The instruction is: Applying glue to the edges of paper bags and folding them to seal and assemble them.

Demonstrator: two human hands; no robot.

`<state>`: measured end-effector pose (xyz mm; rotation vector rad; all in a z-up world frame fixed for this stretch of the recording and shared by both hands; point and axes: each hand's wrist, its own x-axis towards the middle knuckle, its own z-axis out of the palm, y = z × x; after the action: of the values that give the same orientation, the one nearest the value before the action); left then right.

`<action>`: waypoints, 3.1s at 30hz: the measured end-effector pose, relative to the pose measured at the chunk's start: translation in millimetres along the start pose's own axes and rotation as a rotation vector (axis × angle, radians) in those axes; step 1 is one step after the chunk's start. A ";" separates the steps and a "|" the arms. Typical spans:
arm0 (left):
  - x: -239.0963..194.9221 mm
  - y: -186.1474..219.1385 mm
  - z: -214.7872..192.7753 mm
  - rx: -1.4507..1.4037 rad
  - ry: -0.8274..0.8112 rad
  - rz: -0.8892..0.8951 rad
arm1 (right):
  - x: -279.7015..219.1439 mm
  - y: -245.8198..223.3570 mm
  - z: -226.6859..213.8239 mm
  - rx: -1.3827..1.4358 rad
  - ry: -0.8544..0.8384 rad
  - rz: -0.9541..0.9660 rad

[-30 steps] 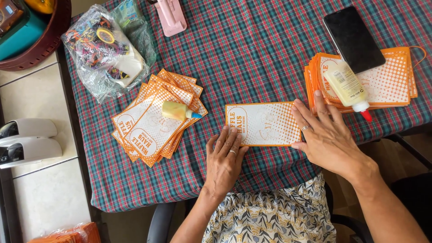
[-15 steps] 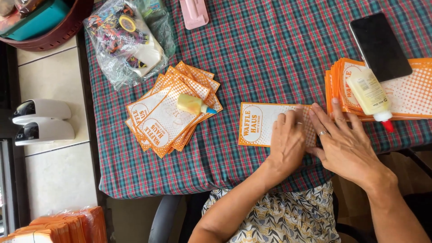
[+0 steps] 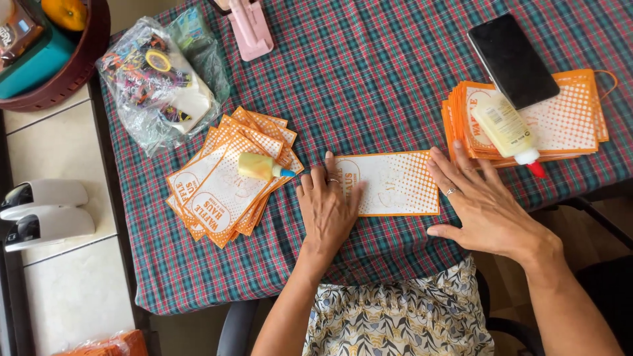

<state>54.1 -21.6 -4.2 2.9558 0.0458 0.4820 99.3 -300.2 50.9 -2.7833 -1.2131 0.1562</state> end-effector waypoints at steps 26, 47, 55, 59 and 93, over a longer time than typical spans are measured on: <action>-39.6 47.4 -34.2 -0.108 -0.230 0.269 | -39.8 -34.8 48.7 -0.064 0.282 0.082; -15.9 -92.3 -125.1 -0.092 0.391 -0.056 | 14.4 5.3 32.1 -0.489 0.562 0.463; -17.7 -143.9 -45.7 0.097 -0.162 -0.376 | 20.8 2.3 28.9 -0.494 0.652 0.383; -0.2 -122.3 -50.2 0.005 0.073 -0.111 | 18.1 0.3 28.4 -0.477 0.649 0.339; 27.5 -78.0 -52.3 -0.320 0.236 0.192 | 16.3 12.6 -1.7 0.220 0.963 0.392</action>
<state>63.0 64.3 41.8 2.5888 -0.2662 0.7821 119.6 -296.9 50.0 -2.3236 -0.3795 -0.8548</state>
